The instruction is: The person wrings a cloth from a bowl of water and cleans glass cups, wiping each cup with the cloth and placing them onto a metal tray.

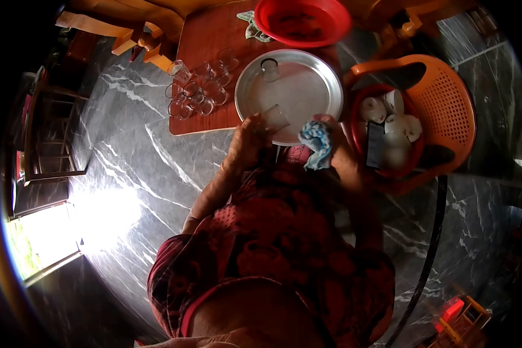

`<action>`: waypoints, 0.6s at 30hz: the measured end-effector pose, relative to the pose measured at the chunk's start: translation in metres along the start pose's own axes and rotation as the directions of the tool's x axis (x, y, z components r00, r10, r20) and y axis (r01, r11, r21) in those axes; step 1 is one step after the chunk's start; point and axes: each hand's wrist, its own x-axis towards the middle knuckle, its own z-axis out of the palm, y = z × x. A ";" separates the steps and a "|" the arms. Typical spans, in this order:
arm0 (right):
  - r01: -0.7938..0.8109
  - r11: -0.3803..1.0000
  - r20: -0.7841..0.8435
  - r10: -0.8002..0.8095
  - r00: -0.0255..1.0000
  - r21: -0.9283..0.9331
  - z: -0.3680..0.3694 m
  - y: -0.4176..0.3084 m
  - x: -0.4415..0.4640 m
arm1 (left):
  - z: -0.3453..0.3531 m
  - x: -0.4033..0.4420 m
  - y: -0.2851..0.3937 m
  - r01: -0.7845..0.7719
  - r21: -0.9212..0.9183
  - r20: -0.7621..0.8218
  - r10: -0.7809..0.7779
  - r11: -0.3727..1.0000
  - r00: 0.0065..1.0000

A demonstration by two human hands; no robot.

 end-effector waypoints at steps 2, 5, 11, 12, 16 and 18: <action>-0.331 0.441 0.043 0.545 0.837 0.834 -0.010 0.029 0.005 | -0.070 0.044 -0.044 -0.018 -0.012 0.044 0.018 1.000 0.999; -0.222 0.741 -0.189 0.427 0.884 0.634 -0.002 -0.036 0.022 | -0.023 0.013 -0.027 0.091 -0.085 0.197 -0.073 0.992 0.978; 0.055 0.940 -0.292 -0.160 0.943 -0.337 0.053 -0.048 0.029 | 0.024 -0.009 -0.013 0.229 0.033 0.464 -0.218 0.973 0.858; 0.159 0.849 -0.216 -0.302 0.928 -0.504 0.058 -0.066 0.028 | 0.027 -0.008 -0.013 0.122 0.070 0.423 -0.140 0.990 0.895; 0.216 0.759 -0.152 -0.382 0.911 -0.614 0.066 -0.067 0.024 | 0.041 -0.020 -0.007 -0.303 0.426 0.394 0.127 0.853 0.910; 0.117 0.944 -0.240 -0.196 0.951 -0.307 0.062 -0.057 0.025 | 0.044 -0.023 -0.004 -0.595 0.635 0.554 0.246 0.492 0.795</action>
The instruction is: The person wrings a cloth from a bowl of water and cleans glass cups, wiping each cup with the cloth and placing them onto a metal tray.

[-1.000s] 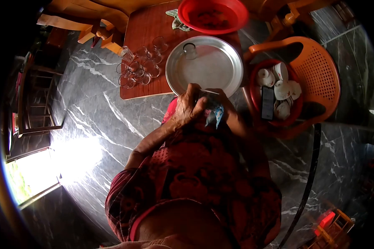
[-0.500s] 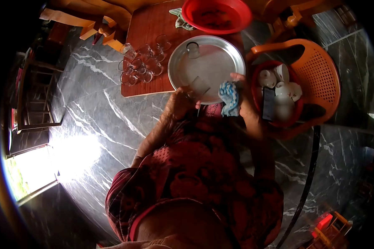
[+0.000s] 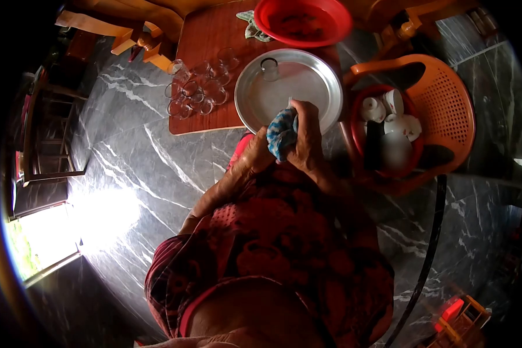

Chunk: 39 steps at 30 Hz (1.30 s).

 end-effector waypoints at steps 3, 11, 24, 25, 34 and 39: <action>-0.117 0.988 -0.003 0.117 0.993 0.103 -0.005 0.018 0.000 | 0.002 0.001 0.012 0.343 -0.615 0.058 -0.394 0.710 0.917; -0.369 0.316 0.165 0.521 0.837 0.874 -0.017 0.051 0.009 | 0.001 -0.006 0.019 0.408 -0.514 0.116 -0.411 0.755 0.904; 0.058 0.981 0.077 -0.045 0.996 -0.184 -0.012 0.001 0.013 | 0.003 -0.005 -0.003 0.510 -0.714 0.283 -0.469 0.479 0.837; 0.056 0.991 0.078 -0.047 0.996 -0.118 -0.012 -0.001 0.011 | 0.001 -0.007 -0.002 0.476 -0.703 0.263 -0.428 0.529 0.865; -0.258 0.929 0.185 0.213 0.959 0.265 -0.025 -0.015 -0.015 | 0.010 -0.008 0.015 0.133 0.040 -0.037 -0.131 0.990 0.991; -0.197 0.923 0.014 0.204 0.979 0.329 -0.019 -0.014 -0.014 | 0.014 -0.006 0.025 -0.070 0.257 -0.017 0.077 0.964 0.997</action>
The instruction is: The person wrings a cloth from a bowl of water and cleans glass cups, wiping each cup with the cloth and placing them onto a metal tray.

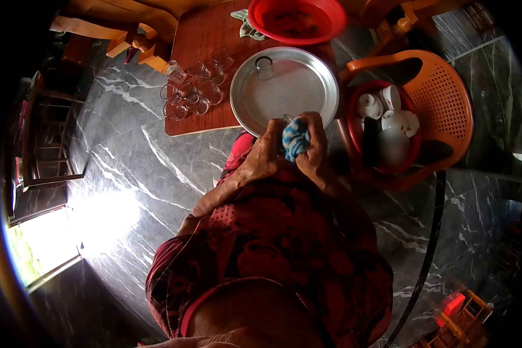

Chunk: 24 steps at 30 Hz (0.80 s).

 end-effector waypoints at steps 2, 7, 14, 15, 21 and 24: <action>-0.077 0.994 -0.089 0.083 0.993 0.072 0.005 -0.002 0.003 | 0.001 0.000 -0.002 0.102 0.016 0.032 -0.103 0.995 0.994; -0.482 0.767 -0.224 0.604 0.765 0.424 -0.028 0.035 0.035 | 0.002 0.000 -0.013 0.303 -0.398 0.159 -0.260 0.866 0.952; 0.133 0.799 0.218 -0.003 0.976 -0.587 -0.042 0.007 0.043 | 0.012 -0.008 -0.024 0.358 -0.644 0.376 -0.127 0.676 0.918; 0.134 0.799 0.219 -0.003 0.976 -0.586 -0.043 0.004 0.043 | 0.012 -0.008 -0.027 0.258 -0.536 0.312 -0.096 0.804 0.945; -0.079 0.977 0.389 0.153 0.909 -0.200 -0.042 -0.020 0.033 | -0.008 -0.002 -0.013 0.512 -0.549 0.382 -0.347 0.661 0.857; -0.420 0.905 0.384 0.362 0.850 0.075 -0.052 -0.003 0.031 | -0.003 -0.007 -0.024 0.494 -0.550 0.345 -0.355 0.673 0.869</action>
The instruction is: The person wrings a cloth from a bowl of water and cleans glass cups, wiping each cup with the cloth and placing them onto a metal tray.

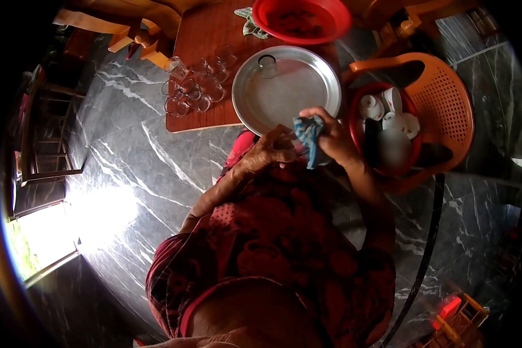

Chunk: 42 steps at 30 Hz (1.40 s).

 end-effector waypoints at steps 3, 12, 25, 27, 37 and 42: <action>-0.009 0.991 -0.182 0.033 0.983 0.133 -0.020 0.021 0.005 | -0.004 0.000 -0.001 -0.033 0.050 0.023 0.032 0.998 0.999; 0.164 0.870 0.051 -0.158 0.986 -0.466 -0.014 -0.011 -0.001 | 0.002 0.004 0.003 0.002 -0.065 -0.048 -0.005 0.998 0.999; 0.527 0.551 0.366 -0.381 0.849 -0.647 -0.018 -0.035 -0.025 | 0.001 0.003 0.006 0.276 -0.432 0.297 -0.153 0.859 0.942; 0.536 0.567 0.346 -0.415 0.842 -0.625 -0.007 -0.038 -0.028 | 0.004 0.002 0.005 0.301 -0.405 0.327 -0.171 0.863 0.929; 0.389 0.716 0.131 -0.389 0.912 -0.579 0.010 -0.017 -0.024 | 0.012 -0.009 0.040 0.143 -0.031 0.108 -0.139 0.989 0.984; -0.199 0.937 0.010 0.205 0.979 0.288 0.012 0.030 -0.014 | 0.016 -0.011 0.058 -0.459 0.724 0.274 0.396 0.516 0.877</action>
